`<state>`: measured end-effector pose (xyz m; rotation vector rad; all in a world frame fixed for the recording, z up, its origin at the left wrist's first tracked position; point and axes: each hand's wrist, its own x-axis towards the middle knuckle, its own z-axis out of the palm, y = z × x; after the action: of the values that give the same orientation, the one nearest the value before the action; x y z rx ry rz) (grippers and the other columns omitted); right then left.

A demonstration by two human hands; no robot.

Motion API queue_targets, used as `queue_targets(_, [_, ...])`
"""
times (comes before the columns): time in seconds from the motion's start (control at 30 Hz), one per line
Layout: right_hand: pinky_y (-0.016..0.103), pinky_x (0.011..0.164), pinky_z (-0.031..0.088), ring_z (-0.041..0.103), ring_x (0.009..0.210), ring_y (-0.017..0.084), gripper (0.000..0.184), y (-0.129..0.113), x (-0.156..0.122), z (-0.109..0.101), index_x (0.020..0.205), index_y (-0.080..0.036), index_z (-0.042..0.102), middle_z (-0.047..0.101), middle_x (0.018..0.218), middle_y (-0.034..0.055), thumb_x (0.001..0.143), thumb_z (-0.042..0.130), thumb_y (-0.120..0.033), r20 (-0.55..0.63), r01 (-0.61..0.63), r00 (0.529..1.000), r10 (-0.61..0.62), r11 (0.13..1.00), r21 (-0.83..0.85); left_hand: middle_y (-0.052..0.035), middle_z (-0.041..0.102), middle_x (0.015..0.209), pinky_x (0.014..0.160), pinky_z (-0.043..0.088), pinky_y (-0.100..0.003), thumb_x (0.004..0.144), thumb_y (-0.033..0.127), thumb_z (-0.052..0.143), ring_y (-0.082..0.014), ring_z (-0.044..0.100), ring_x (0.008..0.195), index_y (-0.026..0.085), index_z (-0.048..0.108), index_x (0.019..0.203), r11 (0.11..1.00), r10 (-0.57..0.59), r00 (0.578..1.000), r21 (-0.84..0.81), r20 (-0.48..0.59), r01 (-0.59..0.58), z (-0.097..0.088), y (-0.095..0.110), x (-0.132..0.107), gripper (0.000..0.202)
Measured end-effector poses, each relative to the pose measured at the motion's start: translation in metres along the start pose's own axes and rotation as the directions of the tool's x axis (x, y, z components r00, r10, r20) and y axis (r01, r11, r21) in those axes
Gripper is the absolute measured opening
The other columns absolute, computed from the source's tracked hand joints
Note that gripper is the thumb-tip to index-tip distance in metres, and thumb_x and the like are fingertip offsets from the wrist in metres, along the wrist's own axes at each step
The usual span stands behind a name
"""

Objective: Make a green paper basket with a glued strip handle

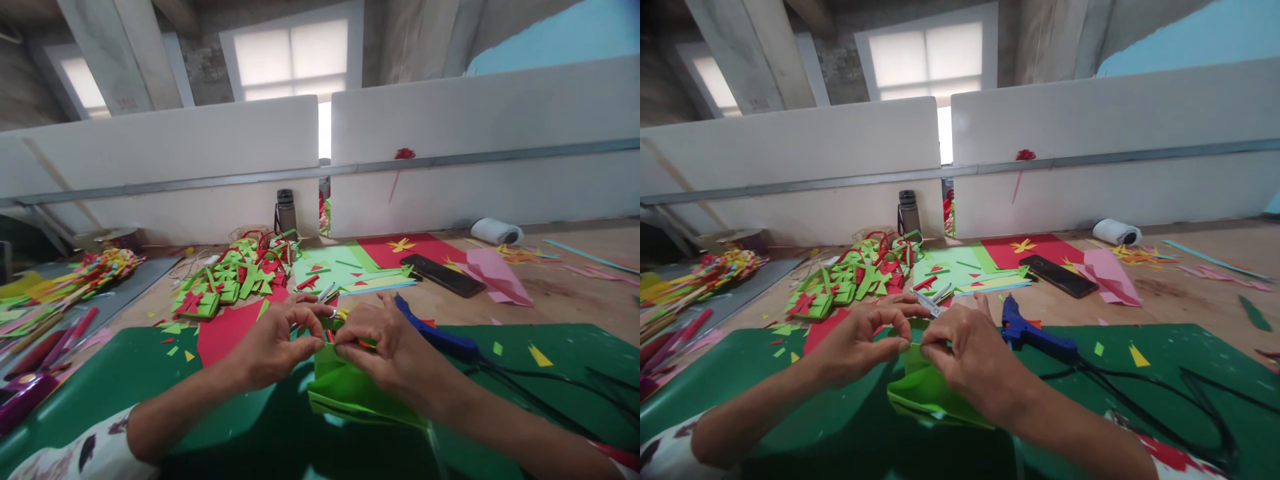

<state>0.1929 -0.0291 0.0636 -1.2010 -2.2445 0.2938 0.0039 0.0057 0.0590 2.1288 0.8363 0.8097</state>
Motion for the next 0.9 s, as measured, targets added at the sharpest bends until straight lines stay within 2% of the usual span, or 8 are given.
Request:
queue_targets(0.2, [0.049,0.094,0.022,0.051,0.064,0.013,0.021,0.0014,-0.0012,-0.0010,0.064,-0.021,0.063,0.060,0.064,-0.0043,0.082,0.051,-0.024,0.002,0.010,1.000,-0.010,1.000,-0.009,-0.0065,0.061,0.120,0.104,0.025,-0.053,0.074,0.011,0.058,-0.0240,0.036,0.129,0.018,0.062,0.073,0.993,-0.061,0.996,-0.100,0.071,0.068,-0.0038,-0.0046,-0.0012,0.008])
queue_targets(0.37, [0.050,0.093,0.022,0.052,0.067,0.013,0.020,0.0038,-0.0012,0.0008,0.065,-0.021,0.063,0.060,0.064,-0.0040,0.081,0.053,-0.023,0.009,0.019,1.000,-0.019,1.000,-0.023,-0.0063,0.060,0.122,0.105,0.023,-0.055,0.075,0.010,0.056,-0.0240,0.034,0.131,0.018,0.062,0.074,0.995,-0.056,0.995,-0.081,0.076,0.063,-0.0038,-0.0048,-0.0022,0.011])
queue_targets(0.5, [0.053,0.096,0.017,0.053,0.068,0.013,0.018,0.0058,-0.0006,0.0019,0.064,-0.021,0.063,0.060,0.064,-0.0049,0.080,0.054,-0.021,0.012,0.013,1.000,-0.012,0.999,-0.030,-0.0061,0.063,0.118,0.104,0.025,-0.056,0.079,0.009,0.051,-0.0239,0.035,0.131,0.019,0.060,0.075,0.999,-0.029,0.998,-0.019,0.060,0.030,-0.0027,-0.0021,-0.0027,0.014])
queue_targets(0.63, [0.057,0.098,0.011,0.052,0.069,0.013,0.017,0.0047,0.0002,0.0010,0.065,-0.022,0.063,0.060,0.065,-0.0053,0.080,0.055,-0.019,0.009,-0.011,1.000,0.011,0.998,-0.059,-0.0061,0.054,0.129,0.104,0.023,-0.058,0.087,0.018,0.045,-0.0250,0.026,0.134,0.021,0.060,0.086,0.992,0.039,0.999,0.122,0.014,-0.040,-0.0019,-0.0001,-0.0046,0.016])
queue_targets(0.73, [0.058,0.097,0.011,0.052,0.071,0.013,0.017,0.0014,-0.0005,0.0028,0.066,-0.021,0.063,0.059,0.065,-0.0045,0.081,0.055,-0.020,0.015,0.023,1.000,-0.022,0.997,-0.072,-0.0047,0.045,0.138,0.106,0.013,-0.061,0.083,0.028,0.057,-0.0299,0.016,0.137,0.023,0.063,0.086,0.943,0.136,0.991,0.305,0.005,-0.132,0.0014,-0.0018,-0.0070,0.009])
queue_targets(0.8, [0.056,0.097,0.012,0.052,0.072,0.013,0.020,-0.0011,-0.0017,0.0045,0.062,-0.020,0.060,0.056,0.063,-0.0044,0.081,0.055,-0.018,-0.005,0.056,0.998,-0.057,0.994,-0.096,-0.0036,0.046,0.137,0.106,0.012,-0.061,0.081,0.025,0.060,-0.0303,0.016,0.136,0.022,0.063,0.081,0.910,0.219,0.976,0.360,0.006,-0.206,0.0040,-0.0042,-0.0083,0.004])
queue_targets(0.9, [0.054,0.098,0.010,0.053,0.077,0.014,0.018,-0.0033,-0.0029,0.0047,0.064,-0.019,0.060,0.055,0.064,-0.0043,0.081,0.055,-0.015,-0.060,0.100,0.992,-0.109,0.985,-0.141,-0.0046,0.054,0.129,0.106,0.017,-0.058,0.084,0.015,0.052,-0.0267,0.027,0.133,0.022,0.061,0.081,0.895,0.298,0.954,0.356,-0.028,-0.269,0.0050,-0.0070,-0.0085,0.011])
